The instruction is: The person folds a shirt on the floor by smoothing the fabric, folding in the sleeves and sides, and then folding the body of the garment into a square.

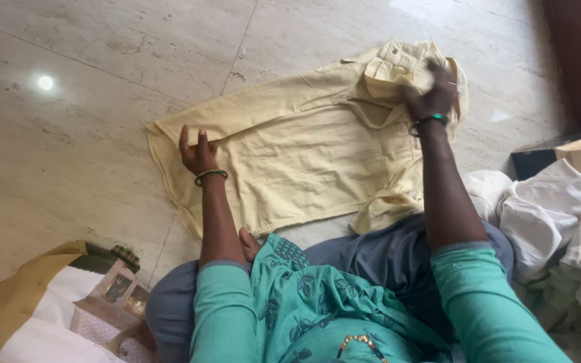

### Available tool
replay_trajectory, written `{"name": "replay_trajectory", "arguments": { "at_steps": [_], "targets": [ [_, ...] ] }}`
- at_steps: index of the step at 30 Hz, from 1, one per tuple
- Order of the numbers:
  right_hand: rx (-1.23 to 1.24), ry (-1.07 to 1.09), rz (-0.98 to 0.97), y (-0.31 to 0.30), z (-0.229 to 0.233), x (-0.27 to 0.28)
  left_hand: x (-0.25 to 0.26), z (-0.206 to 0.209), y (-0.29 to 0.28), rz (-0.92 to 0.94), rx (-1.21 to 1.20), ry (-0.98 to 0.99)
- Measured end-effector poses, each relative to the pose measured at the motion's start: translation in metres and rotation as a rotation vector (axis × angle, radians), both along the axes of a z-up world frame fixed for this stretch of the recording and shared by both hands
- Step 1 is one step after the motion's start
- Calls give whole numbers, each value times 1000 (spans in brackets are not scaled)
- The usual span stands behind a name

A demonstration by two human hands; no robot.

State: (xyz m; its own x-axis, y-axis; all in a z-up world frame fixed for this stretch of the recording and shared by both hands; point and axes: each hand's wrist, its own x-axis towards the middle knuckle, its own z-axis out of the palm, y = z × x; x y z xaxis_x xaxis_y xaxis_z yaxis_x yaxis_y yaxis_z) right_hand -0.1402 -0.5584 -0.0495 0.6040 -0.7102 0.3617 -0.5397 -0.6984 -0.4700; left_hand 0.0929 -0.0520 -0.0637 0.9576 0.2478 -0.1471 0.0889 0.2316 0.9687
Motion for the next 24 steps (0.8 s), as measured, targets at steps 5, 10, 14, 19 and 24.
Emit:
{"name": "replay_trajectory", "arguments": {
  "at_steps": [5,10,14,19,24],
  "targets": [
    [191,161,-162,-10,-11,4,17,-5,21,28,38,-46],
    [700,-1331,-30,-66,68,-56,16,44,30,129,240,-320],
    [-89,-230,-274,-21,83,-126,-17,51,37,251,277,-204],
    [1718,-1222,-408,-32,59,-127,-32,-12,66,153,411,-103],
    [1447,-1319,-663,-40,47,-141,-28,-13,65,188,254,323]
  ]
}}
